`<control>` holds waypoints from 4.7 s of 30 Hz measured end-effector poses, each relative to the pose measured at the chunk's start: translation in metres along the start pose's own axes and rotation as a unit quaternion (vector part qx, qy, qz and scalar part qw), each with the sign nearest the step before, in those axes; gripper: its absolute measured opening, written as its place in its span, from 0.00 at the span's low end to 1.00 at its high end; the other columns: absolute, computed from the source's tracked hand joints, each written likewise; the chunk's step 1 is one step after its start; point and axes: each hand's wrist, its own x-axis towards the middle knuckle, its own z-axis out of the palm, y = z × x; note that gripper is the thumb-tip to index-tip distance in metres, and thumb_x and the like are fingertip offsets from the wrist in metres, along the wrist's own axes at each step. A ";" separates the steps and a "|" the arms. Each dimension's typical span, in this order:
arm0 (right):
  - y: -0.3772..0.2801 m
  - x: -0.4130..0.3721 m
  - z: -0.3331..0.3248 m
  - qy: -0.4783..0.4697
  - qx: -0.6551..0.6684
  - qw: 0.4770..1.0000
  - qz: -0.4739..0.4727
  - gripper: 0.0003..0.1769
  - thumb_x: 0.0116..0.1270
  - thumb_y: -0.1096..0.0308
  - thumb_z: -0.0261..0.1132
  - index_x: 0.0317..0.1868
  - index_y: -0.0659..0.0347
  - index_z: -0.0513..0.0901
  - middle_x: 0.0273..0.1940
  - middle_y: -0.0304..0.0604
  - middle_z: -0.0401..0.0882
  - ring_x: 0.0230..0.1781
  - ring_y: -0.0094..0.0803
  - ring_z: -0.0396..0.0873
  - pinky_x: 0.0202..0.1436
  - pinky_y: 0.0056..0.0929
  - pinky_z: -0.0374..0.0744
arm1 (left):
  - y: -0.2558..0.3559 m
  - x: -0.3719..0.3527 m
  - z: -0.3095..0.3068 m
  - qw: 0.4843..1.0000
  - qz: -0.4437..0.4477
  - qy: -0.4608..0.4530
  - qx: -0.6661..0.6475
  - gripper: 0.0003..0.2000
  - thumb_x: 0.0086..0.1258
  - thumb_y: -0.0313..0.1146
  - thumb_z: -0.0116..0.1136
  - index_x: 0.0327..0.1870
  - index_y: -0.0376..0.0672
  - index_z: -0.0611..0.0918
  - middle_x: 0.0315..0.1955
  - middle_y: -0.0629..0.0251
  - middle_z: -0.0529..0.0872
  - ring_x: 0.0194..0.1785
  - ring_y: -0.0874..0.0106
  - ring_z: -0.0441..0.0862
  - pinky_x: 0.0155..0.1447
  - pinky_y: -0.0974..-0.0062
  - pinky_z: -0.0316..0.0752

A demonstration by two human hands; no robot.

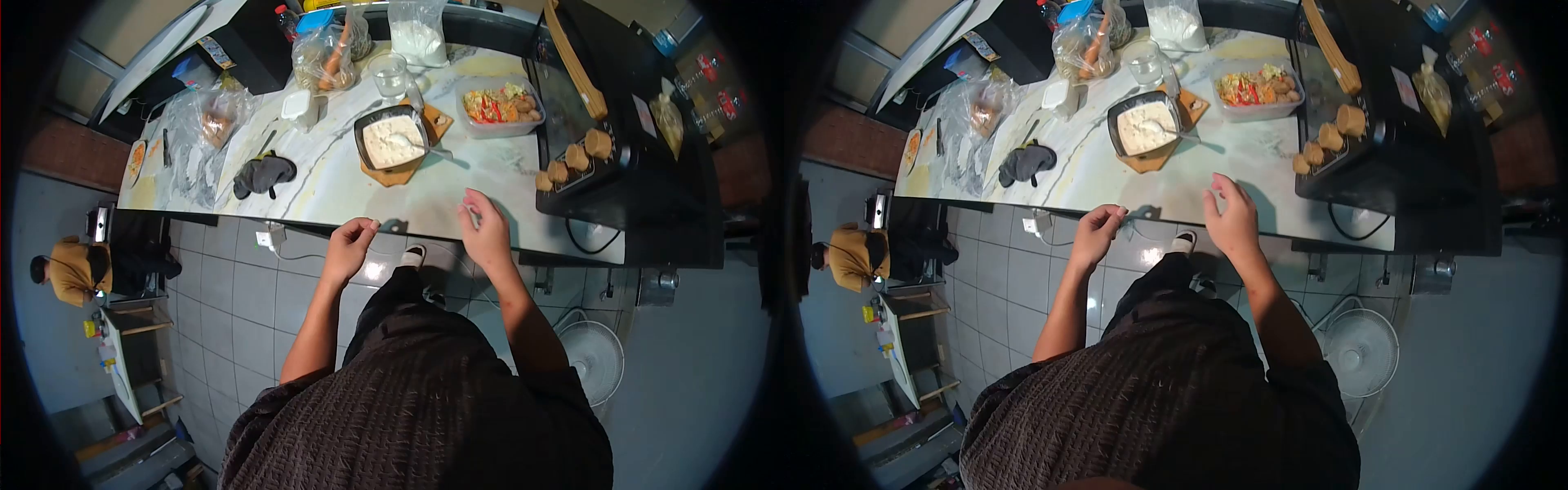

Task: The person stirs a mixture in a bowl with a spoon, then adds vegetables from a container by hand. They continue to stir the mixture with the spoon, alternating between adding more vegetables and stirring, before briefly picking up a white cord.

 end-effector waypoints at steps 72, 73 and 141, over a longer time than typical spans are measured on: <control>-0.018 0.123 0.080 -0.107 0.199 0.974 0.020 0.11 0.72 0.68 0.62 0.49 0.64 0.83 0.34 0.43 0.84 0.32 0.25 0.82 0.36 0.25 0.77 | 0.037 0.059 -0.010 0.995 0.032 0.061 -0.066 0.12 0.74 0.37 0.61 0.42 0.35 0.83 0.26 0.76 0.79 0.30 0.84 0.71 0.35 0.84 0.67; -0.021 0.130 0.080 -0.111 0.198 0.974 0.020 0.11 0.72 0.68 0.62 0.49 0.64 0.83 0.34 0.43 0.84 0.32 0.25 0.82 0.36 0.25 0.77 | 0.037 0.070 -0.011 0.995 0.031 0.063 -0.068 0.12 0.74 0.37 0.61 0.42 0.35 0.83 0.26 0.76 0.79 0.30 0.84 0.71 0.35 0.84 0.67; -0.012 0.118 0.071 0.023 0.087 0.994 -0.067 0.06 0.70 0.74 0.60 0.43 0.64 0.82 0.34 0.51 0.81 0.32 0.45 0.82 0.35 0.34 0.78 | 0.029 0.165 -0.034 0.997 -0.018 -0.060 0.049 0.16 0.78 0.42 0.53 0.49 0.35 0.80 0.31 0.65 0.85 0.31 0.77 0.79 0.38 0.77 0.74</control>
